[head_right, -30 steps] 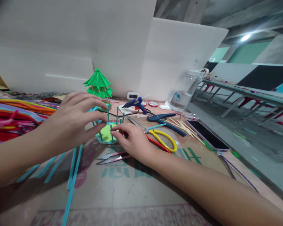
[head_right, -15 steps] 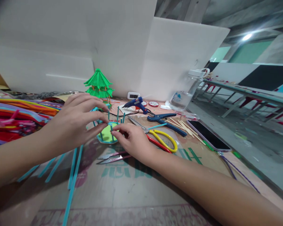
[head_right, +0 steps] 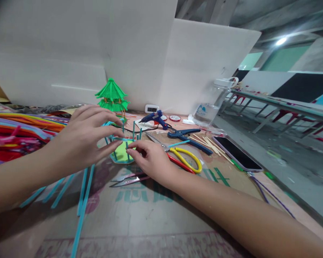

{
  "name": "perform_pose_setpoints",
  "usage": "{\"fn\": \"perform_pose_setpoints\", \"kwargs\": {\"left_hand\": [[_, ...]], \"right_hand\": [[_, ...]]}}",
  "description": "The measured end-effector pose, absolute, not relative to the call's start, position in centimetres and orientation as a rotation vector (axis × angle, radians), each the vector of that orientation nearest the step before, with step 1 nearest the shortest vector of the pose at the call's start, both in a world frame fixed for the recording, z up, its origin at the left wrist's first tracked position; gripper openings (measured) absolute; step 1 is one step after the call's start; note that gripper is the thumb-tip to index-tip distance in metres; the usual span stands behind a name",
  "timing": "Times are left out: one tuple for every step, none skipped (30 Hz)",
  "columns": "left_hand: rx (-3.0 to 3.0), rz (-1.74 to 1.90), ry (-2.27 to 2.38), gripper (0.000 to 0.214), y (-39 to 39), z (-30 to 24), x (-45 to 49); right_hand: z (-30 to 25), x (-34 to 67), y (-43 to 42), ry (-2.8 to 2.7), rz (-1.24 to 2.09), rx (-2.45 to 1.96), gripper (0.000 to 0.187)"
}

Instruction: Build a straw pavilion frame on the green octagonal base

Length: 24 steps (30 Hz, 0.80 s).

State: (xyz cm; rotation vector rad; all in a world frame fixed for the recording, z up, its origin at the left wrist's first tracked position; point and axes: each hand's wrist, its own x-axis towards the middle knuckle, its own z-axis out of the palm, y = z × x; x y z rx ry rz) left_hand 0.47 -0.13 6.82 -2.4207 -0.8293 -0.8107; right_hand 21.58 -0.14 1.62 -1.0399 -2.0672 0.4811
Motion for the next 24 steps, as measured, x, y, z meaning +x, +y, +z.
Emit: {"fn": "perform_pose_setpoints", "kwargs": {"left_hand": [[-2.421,-0.801,-0.837,0.016,-0.2,6.9,0.4],[-2.423,-0.789,-0.849,0.017,-0.2,7.1,0.3],[-2.425,-0.778,-0.865,0.019,-0.3,7.3,0.1],[-2.433,-0.760,-0.882,0.021,-0.2,7.6,-0.3],[-2.449,-0.737,-0.901,0.023,0.0,7.9,-0.7],[-2.471,-0.710,-0.920,0.025,0.2,8.3,-1.2],[-2.511,-0.669,-0.934,0.027,0.6,8.7,-1.8],[-2.560,-0.639,-0.949,0.030,1.1,9.1,-2.5],[-2.600,-0.639,-0.955,0.029,1.7,9.4,-3.1],[-2.638,-0.662,-0.942,0.026,2.2,9.7,-3.7],[-2.684,-0.662,-0.910,0.024,2.8,9.9,-4.2],[-2.732,-0.653,-0.866,0.023,3.3,10.1,-4.5],[-2.769,-0.653,-0.836,0.022,3.7,10.1,-4.7],[-2.796,-0.648,-0.822,0.021,4.1,10.0,-4.7],[-2.808,-0.650,-0.814,0.021,4.3,9.8,-4.7],[-2.814,-0.652,-0.817,0.020,4.4,9.6,-4.5],[-2.812,-0.655,-0.823,0.019,4.5,9.3,-4.3],[-2.807,-0.662,-0.826,0.019,4.5,9.1,-4.1],[-2.803,-0.663,-0.829,0.018,4.5,8.9,-3.9],[-2.801,-0.662,-0.826,0.018,4.4,8.7,-3.8],[-2.800,-0.665,-0.819,0.017,4.4,8.6,-3.7],[-2.801,-0.662,-0.815,0.016,4.3,8.6,-3.6],[-2.803,-0.661,-0.811,0.016,4.2,8.5,-3.6],[-2.806,-0.659,-0.813,0.015,4.2,8.6,-3.5]], "right_hand": [[1.6,21.6,-0.1,-2.061,0.491,-1.044,0.018],[1.5,21.6,-0.1,-2.056,0.499,-1.049,0.018],[1.5,21.6,-0.1,-2.048,0.501,-1.053,0.018],[1.5,21.7,-0.2,-2.038,0.495,-1.054,0.017],[1.6,21.8,-0.2,-2.023,0.480,-1.049,0.017],[1.7,21.9,-0.3,-2.005,0.457,-1.032,0.016],[2.0,22.1,-0.4,-1.984,0.426,-1.003,0.015],[2.4,22.2,-0.4,-1.966,0.382,-0.961,0.013],[2.9,22.3,-0.5,-1.957,0.322,-0.915,0.012],[3.5,22.3,-0.5,-1.966,0.248,-0.872,0.011],[4.2,22.3,-0.6,-1.996,0.164,-0.832,0.011],[4.9,22.1,-0.6,-2.046,0.075,-0.794,0.011],[5.5,21.9,-0.5,-2.108,-0.013,-0.760,0.012],[6.1,21.7,-0.5,-2.176,-0.089,-0.731,0.013],[6.5,21.4,-0.4,-2.234,-0.151,-0.710,0.014],[6.8,21.1,-0.2,-2.277,-0.199,-0.696,0.014],[6.9,20.9,-0.1,-2.305,-0.231,-0.695,0.015],[6.9,20.7,0.1,-2.319,-0.250,-0.701,0.015],[6.8,20.5,0.3,-2.325,-0.255,-0.707,0.015],[6.6,20.3,0.4,-2.328,-0.251,-0.713,0.014],[6.4,20.3,0.6,-2.330,-0.243,-0.718,0.012],[6.2,20.2,0.7,-2.331,-0.237,-0.720,0.011],[6.0,20.1,0.7,-2.327,-0.236,-0.719,0.011],[5.9,20.1,0.8,-2.319,-0.237,-0.712,0.010]]}}
